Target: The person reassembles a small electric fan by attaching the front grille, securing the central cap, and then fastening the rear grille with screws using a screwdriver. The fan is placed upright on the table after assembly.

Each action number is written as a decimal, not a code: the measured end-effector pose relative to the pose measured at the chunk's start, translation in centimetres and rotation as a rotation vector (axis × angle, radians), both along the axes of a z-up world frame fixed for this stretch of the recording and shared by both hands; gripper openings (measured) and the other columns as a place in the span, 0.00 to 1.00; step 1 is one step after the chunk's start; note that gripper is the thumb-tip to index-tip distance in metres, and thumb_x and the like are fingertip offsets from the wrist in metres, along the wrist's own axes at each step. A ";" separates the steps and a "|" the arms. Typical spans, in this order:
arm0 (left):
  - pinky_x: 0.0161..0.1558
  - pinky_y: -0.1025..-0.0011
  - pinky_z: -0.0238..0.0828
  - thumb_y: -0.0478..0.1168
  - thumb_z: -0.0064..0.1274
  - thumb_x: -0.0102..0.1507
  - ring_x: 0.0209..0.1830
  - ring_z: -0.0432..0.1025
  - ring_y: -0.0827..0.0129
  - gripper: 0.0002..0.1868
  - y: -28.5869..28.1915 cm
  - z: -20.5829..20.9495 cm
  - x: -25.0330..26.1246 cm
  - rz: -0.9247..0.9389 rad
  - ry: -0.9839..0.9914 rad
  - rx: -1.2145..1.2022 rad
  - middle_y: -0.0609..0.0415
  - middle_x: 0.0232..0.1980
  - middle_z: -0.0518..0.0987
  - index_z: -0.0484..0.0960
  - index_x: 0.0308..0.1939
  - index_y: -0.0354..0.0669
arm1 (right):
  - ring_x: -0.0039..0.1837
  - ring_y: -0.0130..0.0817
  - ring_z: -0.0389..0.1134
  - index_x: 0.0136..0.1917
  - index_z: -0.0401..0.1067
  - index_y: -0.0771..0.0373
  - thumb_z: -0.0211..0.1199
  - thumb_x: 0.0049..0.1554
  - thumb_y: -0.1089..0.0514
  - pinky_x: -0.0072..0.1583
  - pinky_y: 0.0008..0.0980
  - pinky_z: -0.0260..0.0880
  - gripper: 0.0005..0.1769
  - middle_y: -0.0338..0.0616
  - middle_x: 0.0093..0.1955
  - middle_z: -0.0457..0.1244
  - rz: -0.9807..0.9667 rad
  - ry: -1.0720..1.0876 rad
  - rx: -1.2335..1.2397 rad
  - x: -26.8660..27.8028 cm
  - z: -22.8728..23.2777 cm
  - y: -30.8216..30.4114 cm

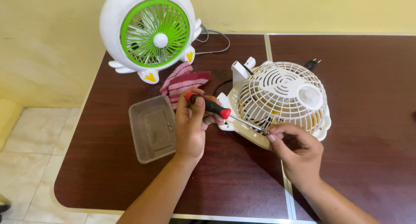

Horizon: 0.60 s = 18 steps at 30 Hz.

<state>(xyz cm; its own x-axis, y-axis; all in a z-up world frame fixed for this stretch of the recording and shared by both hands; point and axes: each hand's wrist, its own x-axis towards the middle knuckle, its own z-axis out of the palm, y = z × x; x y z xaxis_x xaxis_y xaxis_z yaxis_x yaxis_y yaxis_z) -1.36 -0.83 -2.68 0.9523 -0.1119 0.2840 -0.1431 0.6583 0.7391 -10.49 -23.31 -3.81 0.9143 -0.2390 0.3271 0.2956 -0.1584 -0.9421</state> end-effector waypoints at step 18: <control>0.39 0.66 0.81 0.47 0.62 0.66 0.35 0.79 0.63 0.24 0.1 0.2 -0.3 0.032 -0.086 0.071 0.43 0.44 0.81 0.66 0.55 0.38 | 0.51 0.27 0.71 0.50 0.73 0.70 0.66 0.56 0.72 0.50 0.24 0.72 0.07 0.48 0.52 0.69 -0.042 -0.208 -0.153 0.1 0.6 0.4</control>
<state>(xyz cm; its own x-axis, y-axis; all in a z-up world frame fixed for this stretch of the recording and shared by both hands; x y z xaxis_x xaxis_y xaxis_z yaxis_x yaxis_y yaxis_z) -1.63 -0.71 -2.52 0.9282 -0.1047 0.3571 -0.2280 0.5984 0.7680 -10.42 -22.87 -3.16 0.8139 -0.2083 0.5424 0.4708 -0.3108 -0.8257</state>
